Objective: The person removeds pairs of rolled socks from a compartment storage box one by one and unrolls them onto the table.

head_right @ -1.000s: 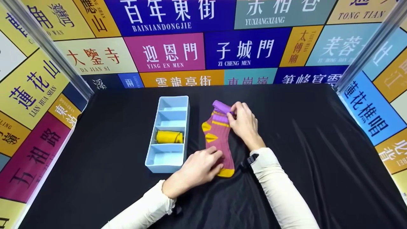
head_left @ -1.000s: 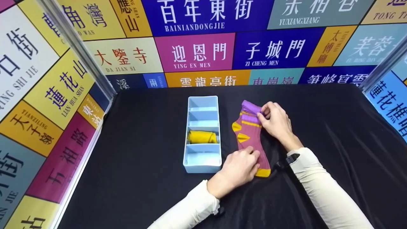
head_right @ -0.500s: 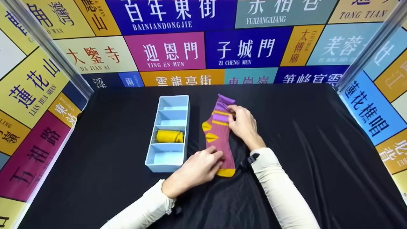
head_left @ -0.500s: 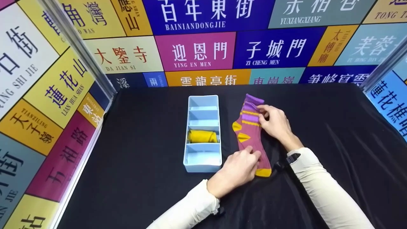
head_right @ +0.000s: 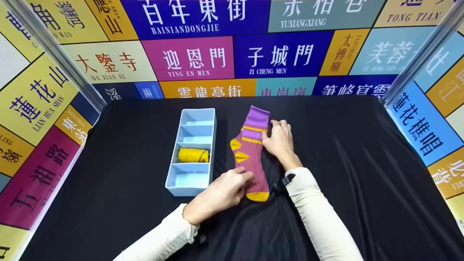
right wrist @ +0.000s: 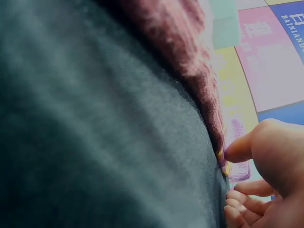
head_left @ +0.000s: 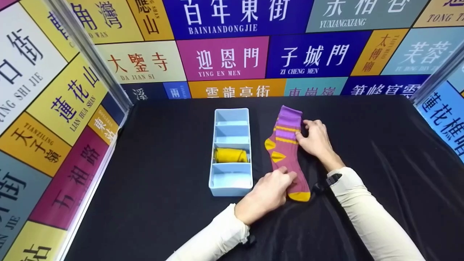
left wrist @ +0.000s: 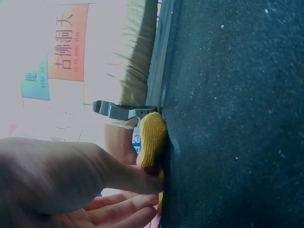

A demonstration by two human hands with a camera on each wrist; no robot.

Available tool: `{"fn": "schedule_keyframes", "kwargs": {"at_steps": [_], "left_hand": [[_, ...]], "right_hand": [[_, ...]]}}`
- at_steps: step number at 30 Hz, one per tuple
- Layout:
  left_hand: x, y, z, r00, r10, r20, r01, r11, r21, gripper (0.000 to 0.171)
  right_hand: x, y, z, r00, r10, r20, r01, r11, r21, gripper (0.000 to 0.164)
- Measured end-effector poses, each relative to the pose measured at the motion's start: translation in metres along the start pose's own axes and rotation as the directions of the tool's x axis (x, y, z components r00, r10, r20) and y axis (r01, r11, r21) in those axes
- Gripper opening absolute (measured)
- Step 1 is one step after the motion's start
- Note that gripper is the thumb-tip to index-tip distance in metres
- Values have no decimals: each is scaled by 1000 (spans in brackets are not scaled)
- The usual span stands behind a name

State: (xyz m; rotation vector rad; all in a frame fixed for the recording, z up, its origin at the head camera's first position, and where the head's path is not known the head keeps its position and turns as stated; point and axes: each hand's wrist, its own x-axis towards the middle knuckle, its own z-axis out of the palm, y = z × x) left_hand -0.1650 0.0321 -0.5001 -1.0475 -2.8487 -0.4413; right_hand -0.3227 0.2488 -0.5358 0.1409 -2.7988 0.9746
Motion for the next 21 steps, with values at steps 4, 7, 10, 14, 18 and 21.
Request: {"fn": "schedule_keyframes", "kwargs": {"at_steps": [4,7,10,14,18,21], "left_hand": [[-1,0,-2,1000,9,-12,-9,1000,-7,23],[-1,0,-2,1000,13,-15,-13,1000,-12,20],[-1,0,-2,1000,7,-5,-7,1000,-22,16],[-1,0,-2,1000,-5,-5,5,1000,-30,12],[-1,1,0,999,-2,-42,1,1000,-24,9],[-1,1,0,997,-1,-76,-2,999,-36,9]], "right_hand": [[2,1,1,1000,18,-14,-18,999,37,46],[4,2,1,999,40,-37,-38,997,69,35],[4,3,1,997,63,-52,-58,994,94,28],[5,4,0,994,87,-65,-79,990,119,25],[6,5,-2,990,112,-84,-100,986,135,24],[6,6,-5,986,126,-105,-108,981,159,23]]}}
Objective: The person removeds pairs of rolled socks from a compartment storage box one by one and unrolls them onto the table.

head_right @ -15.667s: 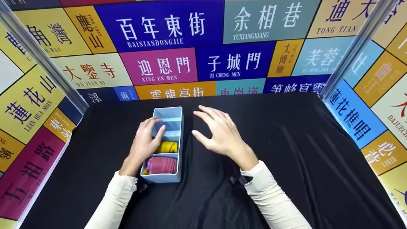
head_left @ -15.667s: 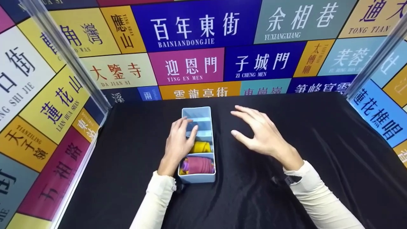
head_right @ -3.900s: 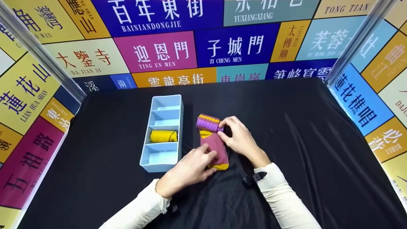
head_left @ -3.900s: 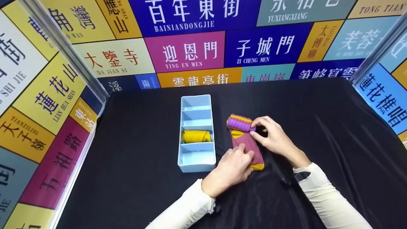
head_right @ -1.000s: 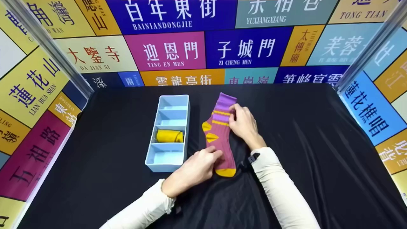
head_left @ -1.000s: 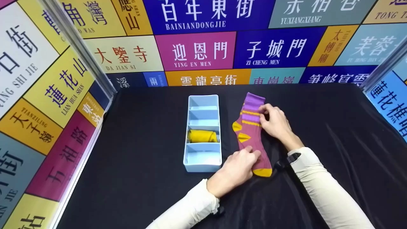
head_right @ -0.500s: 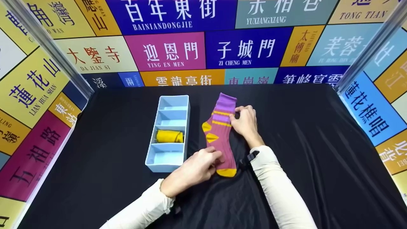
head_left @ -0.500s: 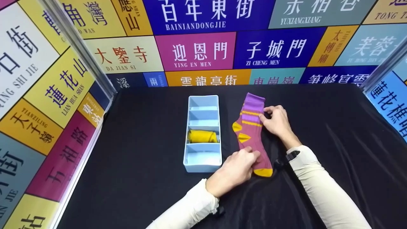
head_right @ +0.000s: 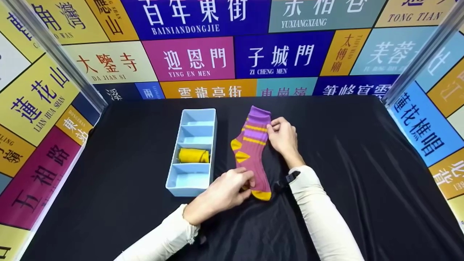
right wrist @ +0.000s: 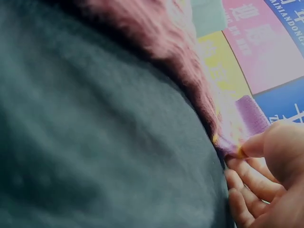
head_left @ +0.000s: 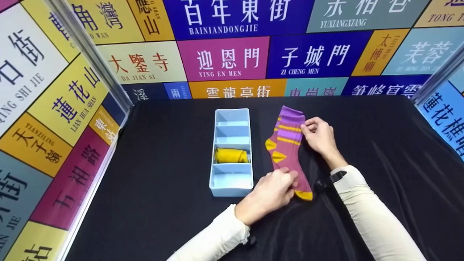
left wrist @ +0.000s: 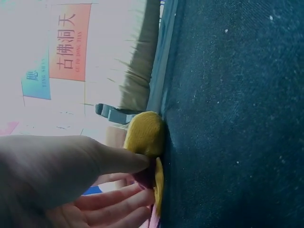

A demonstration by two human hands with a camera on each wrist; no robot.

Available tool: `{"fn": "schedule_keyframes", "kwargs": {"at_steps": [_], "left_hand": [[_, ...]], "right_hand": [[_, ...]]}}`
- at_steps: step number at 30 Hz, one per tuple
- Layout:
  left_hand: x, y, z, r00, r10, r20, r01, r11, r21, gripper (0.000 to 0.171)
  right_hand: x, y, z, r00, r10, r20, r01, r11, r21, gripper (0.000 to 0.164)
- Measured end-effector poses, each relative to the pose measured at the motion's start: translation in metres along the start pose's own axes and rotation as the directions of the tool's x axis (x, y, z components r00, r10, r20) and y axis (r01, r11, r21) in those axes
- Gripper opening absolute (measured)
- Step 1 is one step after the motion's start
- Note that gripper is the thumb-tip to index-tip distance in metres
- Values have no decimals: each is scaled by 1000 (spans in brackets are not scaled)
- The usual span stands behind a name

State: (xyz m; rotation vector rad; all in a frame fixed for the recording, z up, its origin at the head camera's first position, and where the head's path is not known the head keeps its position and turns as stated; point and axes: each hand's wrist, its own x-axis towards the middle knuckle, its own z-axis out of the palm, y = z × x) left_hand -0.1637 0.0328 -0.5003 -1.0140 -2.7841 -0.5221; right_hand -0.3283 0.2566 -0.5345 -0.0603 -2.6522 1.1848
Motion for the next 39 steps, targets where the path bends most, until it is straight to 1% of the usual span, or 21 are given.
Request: {"fn": "schedule_keyframes", "kwargs": {"at_steps": [2,5,8,11,14,18,22,25,27,29,31,32,33,34,36,38,39], "left_hand": [[0,0,1,1000,2,-25,-3,1000,-26,9],[1,1,3,998,7,-57,-12,996,-86,10],[2,2,5,997,22,-69,-31,990,-140,11],[3,3,6,997,44,-59,-54,985,-163,11],[4,5,8,997,68,-43,-74,984,-164,11],[4,7,9,994,104,-30,-107,980,-165,12],[5,10,10,985,173,12,-167,964,-207,14],[4,13,11,972,231,52,-213,950,-229,19],[4,15,11,966,252,55,-232,941,-248,26],[3,16,11,967,251,46,-230,935,-268,39],[2,15,10,972,234,32,-215,931,-293,51],[2,14,10,974,224,25,-206,929,-306,55],[2,14,9,977,213,22,-196,930,-311,55],[2,14,9,979,203,19,-187,931,-313,53],[3,14,9,983,184,14,-171,933,-316,39],[4,16,9,986,167,10,-154,931,-330,24],[4,16,9,988,157,13,-143,929,-342,20]], "right_hand": [[-1,0,-2,1000,10,-6,-10,999,37,24],[-4,1,-6,1000,20,20,-21,997,77,32],[-8,3,-9,997,12,71,-15,999,50,47],[-9,5,-14,995,-7,100,7,1000,2,57],[-8,10,-21,996,-6,92,6,1000,9,57],[-7,18,-30,998,17,55,-18,1000,18,53],[-6,26,-38,999,22,35,-22,1000,5,49],[-7,29,-41,998,21,65,-24,999,42,48],[-8,29,-43,993,22,115,-32,995,92,50],[-10,29,-44,984,12,179,-38,989,142,57],[-12,28,-45,970,-8,241,-34,985,168,64],[-12,28,-46,963,-21,267,-26,985,171,67],[-13,28,-46,958,-33,286,-17,985,171,70],[-13,28,-46,955,-48,294,-1,986,164,72],[-14,27,-47,953,-73,295,28,988,152,72],[-14,26,-49,958,-86,273,47,988,145,68],[-14,26,-51,963,-85,257,49,988,144,64]]}}
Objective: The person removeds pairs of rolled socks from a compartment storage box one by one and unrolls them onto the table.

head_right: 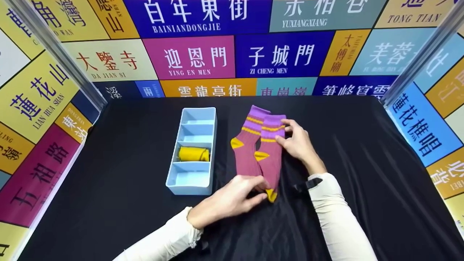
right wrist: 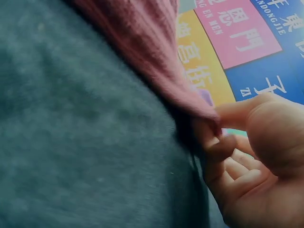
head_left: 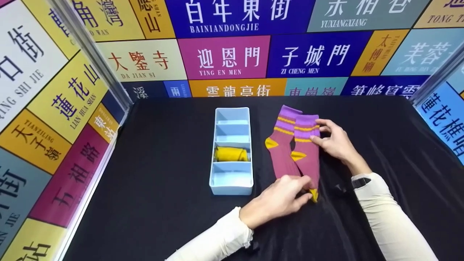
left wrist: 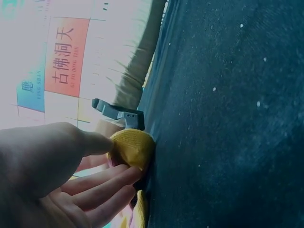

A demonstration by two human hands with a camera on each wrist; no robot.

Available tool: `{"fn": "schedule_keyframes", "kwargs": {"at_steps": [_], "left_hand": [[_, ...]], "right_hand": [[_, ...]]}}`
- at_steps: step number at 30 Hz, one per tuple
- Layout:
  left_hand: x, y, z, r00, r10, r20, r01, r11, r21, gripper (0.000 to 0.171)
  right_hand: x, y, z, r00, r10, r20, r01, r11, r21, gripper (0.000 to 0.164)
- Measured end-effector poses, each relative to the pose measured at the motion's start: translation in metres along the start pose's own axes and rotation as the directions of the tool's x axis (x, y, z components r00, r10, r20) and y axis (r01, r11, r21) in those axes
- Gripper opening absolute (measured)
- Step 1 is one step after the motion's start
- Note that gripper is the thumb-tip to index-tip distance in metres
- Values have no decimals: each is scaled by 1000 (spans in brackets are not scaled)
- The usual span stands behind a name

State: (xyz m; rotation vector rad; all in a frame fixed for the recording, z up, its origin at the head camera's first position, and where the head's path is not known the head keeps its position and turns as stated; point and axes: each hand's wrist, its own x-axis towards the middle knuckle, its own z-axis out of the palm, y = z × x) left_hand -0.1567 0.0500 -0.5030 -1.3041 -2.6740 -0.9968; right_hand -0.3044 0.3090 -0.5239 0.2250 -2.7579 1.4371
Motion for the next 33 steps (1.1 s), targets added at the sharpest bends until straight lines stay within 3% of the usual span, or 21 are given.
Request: {"fn": "schedule_keyframes", "kwargs": {"at_steps": [5,11,15,18,22,25,27,30,33], "left_hand": [[0,2,-1,996,-79,40,79,997,2,16],[-3,4,-2,987,-100,128,88,991,96,28],[-5,5,-2,991,-64,116,58,997,50,49],[-4,5,-1,992,-53,112,49,998,36,52],[-4,6,-1,982,-116,151,126,990,-62,37],[-4,7,-2,975,-134,178,162,975,-154,45],[-4,7,-2,976,-117,182,142,981,-131,46],[-6,8,-2,981,-102,166,105,994,-12,39],[-7,7,-3,975,-156,161,142,985,94,27]], "right_hand": [[1,-2,-7,998,6,-58,-7,1000,-26,48],[0,3,-6,1000,24,19,-23,998,-55,52],[-2,7,-3,999,29,43,-28,999,-15,60],[-3,6,-2,997,38,60,-38,999,8,63],[-3,4,-2,997,30,75,-26,998,-54,61],[-2,2,-3,997,11,80,-3,995,-102,58],[-2,2,-4,997,4,83,5,994,-112,57],[-1,2,-4,996,1,84,9,992,-125,57],[-2,2,-4,997,-5,79,17,988,-155,57]]}}
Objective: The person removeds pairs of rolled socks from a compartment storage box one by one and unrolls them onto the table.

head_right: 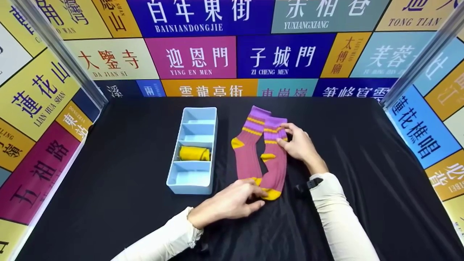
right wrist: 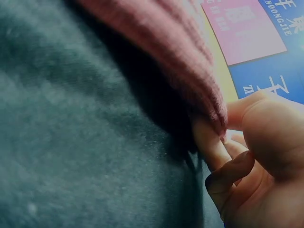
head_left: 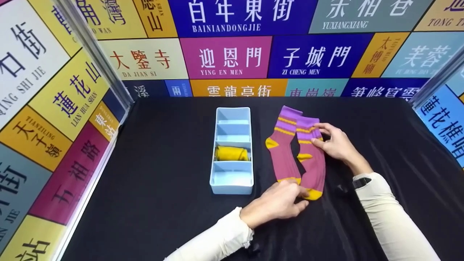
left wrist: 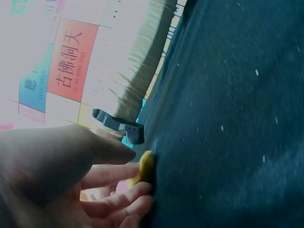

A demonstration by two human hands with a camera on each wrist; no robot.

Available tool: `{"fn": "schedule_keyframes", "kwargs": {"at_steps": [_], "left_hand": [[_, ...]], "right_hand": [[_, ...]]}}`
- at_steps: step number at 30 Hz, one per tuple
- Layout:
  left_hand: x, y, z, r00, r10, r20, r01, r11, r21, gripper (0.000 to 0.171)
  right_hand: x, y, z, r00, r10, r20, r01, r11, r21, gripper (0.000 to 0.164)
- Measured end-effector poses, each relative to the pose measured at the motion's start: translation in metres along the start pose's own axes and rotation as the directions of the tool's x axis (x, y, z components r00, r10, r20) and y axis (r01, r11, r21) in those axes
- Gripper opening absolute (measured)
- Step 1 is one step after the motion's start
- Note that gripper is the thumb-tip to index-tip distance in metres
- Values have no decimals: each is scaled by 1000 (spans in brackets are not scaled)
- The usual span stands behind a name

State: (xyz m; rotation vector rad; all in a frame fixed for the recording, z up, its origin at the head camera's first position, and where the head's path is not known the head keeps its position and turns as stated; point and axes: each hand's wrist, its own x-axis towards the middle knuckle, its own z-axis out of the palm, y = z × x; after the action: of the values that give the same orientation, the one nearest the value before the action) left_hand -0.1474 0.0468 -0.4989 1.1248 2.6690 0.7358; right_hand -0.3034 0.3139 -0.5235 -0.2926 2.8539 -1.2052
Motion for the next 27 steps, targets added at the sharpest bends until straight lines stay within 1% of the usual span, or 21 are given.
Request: {"fn": "schedule_keyframes", "kwargs": {"at_steps": [2,4,6,9,12,14,16,18,20,23,26,27], "left_hand": [[0,0,0,999,-35,7,35,999,41,26],[-1,0,-1,998,-56,22,55,997,52,27],[-1,0,-1,998,-47,42,45,998,45,29],[0,2,0,997,4,76,-3,1000,-13,34],[2,4,2,992,40,118,-28,995,-98,41],[3,7,4,988,45,146,-18,984,-176,47],[4,10,7,983,39,181,9,966,-257,53],[4,12,8,976,38,214,32,948,-316,56],[4,13,8,970,34,241,50,940,-338,57],[3,12,5,964,29,264,65,938,-340,53],[3,10,-3,968,30,249,63,933,-354,48],[3,9,-6,972,35,233,53,931,-360,46]], "right_hand": [[-1,1,1,1000,-7,-1,7,1000,-9,59],[-3,1,2,1000,-15,-7,15,1000,-20,62],[-4,1,3,1000,-27,-13,27,999,-23,66],[-5,-1,6,998,-51,-25,50,998,-29,70],[-5,-4,7,997,-74,-38,72,996,-42,68],[-5,-4,8,996,-82,-38,81,996,-44,66],[-5,-4,8,995,-91,-37,89,995,-49,65],[-5,-5,8,995,-92,-31,91,995,-47,66],[-5,-5,8,995,-95,-34,93,994,-56,66],[-6,-5,9,992,-113,-54,108,990,-87,65],[-7,-5,10,984,-155,-89,144,982,-124,61],[-7,-6,10,981,-167,-98,153,979,-137,60]]}}
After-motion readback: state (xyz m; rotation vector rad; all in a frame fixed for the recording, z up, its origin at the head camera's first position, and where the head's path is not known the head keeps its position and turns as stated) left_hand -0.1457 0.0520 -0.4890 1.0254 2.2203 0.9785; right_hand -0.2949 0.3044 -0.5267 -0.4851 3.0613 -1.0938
